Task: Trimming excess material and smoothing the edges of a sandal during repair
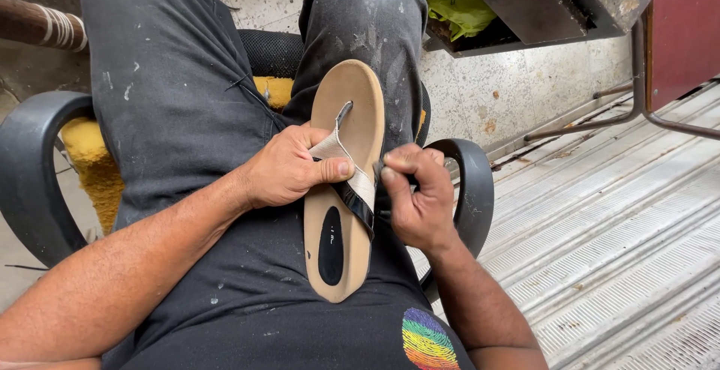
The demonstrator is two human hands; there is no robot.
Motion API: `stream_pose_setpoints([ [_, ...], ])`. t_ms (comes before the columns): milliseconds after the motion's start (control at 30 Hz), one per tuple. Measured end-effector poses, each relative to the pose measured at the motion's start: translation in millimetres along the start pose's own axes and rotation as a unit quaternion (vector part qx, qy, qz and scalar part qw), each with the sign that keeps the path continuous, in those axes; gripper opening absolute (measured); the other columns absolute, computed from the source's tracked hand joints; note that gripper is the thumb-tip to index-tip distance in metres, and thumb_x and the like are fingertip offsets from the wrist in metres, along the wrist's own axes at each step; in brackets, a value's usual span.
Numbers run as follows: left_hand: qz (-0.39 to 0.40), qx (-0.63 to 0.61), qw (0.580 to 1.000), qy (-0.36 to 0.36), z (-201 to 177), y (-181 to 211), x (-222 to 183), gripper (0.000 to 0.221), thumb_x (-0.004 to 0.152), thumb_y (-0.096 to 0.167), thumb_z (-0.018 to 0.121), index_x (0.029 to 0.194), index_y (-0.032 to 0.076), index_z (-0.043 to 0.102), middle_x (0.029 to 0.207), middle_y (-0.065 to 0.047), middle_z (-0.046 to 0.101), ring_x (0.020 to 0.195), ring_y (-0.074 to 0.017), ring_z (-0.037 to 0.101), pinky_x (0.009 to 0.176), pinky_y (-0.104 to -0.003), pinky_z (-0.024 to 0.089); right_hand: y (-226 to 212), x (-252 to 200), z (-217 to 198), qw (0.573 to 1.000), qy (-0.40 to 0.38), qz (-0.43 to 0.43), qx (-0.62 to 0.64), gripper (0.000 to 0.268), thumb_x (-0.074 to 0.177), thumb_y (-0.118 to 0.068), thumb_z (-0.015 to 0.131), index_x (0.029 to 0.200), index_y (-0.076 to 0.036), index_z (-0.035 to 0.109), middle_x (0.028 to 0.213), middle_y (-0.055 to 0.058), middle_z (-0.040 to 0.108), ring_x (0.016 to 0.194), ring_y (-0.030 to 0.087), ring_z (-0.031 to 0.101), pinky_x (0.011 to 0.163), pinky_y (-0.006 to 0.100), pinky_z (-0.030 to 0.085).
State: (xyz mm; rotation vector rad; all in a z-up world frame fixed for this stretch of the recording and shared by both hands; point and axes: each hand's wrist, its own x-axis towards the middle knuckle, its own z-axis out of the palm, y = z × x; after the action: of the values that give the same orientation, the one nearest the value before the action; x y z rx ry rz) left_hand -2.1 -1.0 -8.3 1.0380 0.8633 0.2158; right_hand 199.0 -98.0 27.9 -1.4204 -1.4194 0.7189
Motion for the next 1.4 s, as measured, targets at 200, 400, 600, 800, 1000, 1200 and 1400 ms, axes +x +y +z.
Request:
stream_pose_setpoints([
  [200, 0.010, -0.013, 1.000, -0.005, 0, -3, 2, 0.028, 0.081, 0.036, 0.086, 0.082, 0.009, 0.079, 0.091, -0.005, 0.061, 0.083, -0.0204, 0.068, 0.084, -0.042, 0.058, 2, -10, -12, 0.996, -0.044, 0.062, 0.048, 0.007, 0.092, -0.005, 0.072, 0.096, 0.002, 0.072, 0.089, 0.015, 0.072, 0.083, 0.026, 0.068, 0.083, 0.037, 0.051],
  [400, 0.012, -0.008, 1.000, 0.001, 1, -2, 3, 0.028, 0.082, 0.036, 0.086, 0.083, 0.009, 0.079, 0.091, -0.006, 0.062, 0.084, -0.0203, 0.067, 0.083, -0.043, 0.057, 1, 21, -12, 0.996, 0.026, 0.062, 0.051, 0.009, 0.101, -0.003, 0.064, 0.106, 0.003, 0.068, 0.095, 0.015, 0.069, 0.087, 0.020, 0.062, 0.084, 0.038, 0.051],
  [600, 0.002, -0.009, 1.000, 0.005, 1, 5, -1, 0.027, 0.081, 0.036, 0.086, 0.083, 0.010, 0.079, 0.091, -0.005, 0.063, 0.085, -0.0203, 0.068, 0.088, -0.042, 0.056, -14, 14, -9, 0.999, -0.051, 0.002, -0.012, 0.007, 0.098, -0.012, 0.068, 0.099, -0.006, 0.071, 0.087, 0.009, 0.070, 0.080, 0.024, 0.067, 0.088, 0.036, 0.043],
  [800, 0.009, 0.018, 1.000, 0.000, 1, 6, -2, 0.028, 0.082, 0.036, 0.085, 0.086, 0.009, 0.079, 0.094, -0.006, 0.064, 0.088, -0.0219, 0.068, 0.090, -0.044, 0.055, -15, 9, -6, 0.997, -0.018, -0.021, -0.072, 0.009, 0.098, -0.014, 0.070, 0.102, -0.006, 0.071, 0.094, 0.009, 0.074, 0.086, 0.028, 0.070, 0.090, 0.035, 0.043],
  [1000, 0.018, -0.012, 1.000, -0.012, 0, -11, 3, 0.026, 0.082, 0.035, 0.087, 0.084, 0.010, 0.079, 0.093, -0.004, 0.062, 0.089, -0.0179, 0.064, 0.091, -0.043, 0.054, -13, -4, -7, 0.998, -0.044, 0.002, -0.037, 0.008, 0.097, -0.012, 0.069, 0.101, -0.006, 0.072, 0.092, 0.009, 0.072, 0.080, 0.026, 0.065, 0.087, 0.034, 0.043],
  [1200, 0.020, 0.007, 1.000, -0.008, 0, -2, -1, 0.025, 0.083, 0.033, 0.086, 0.086, 0.009, 0.080, 0.093, -0.004, 0.063, 0.089, -0.0184, 0.066, 0.091, -0.042, 0.054, -15, 0, -4, 0.999, -0.025, -0.003, -0.038, 0.008, 0.097, -0.011, 0.069, 0.101, -0.004, 0.071, 0.094, 0.011, 0.073, 0.082, 0.028, 0.067, 0.087, 0.035, 0.045],
  [1400, 0.032, -0.001, 0.999, -0.017, -1, -10, 2, 0.026, 0.082, 0.033, 0.086, 0.085, 0.008, 0.079, 0.094, -0.004, 0.062, 0.089, -0.0200, 0.065, 0.094, -0.044, 0.053, -11, -8, -8, 0.999, -0.050, 0.012, -0.010, 0.009, 0.097, -0.011, 0.069, 0.101, -0.004, 0.072, 0.090, 0.011, 0.072, 0.081, 0.027, 0.066, 0.087, 0.036, 0.045],
])
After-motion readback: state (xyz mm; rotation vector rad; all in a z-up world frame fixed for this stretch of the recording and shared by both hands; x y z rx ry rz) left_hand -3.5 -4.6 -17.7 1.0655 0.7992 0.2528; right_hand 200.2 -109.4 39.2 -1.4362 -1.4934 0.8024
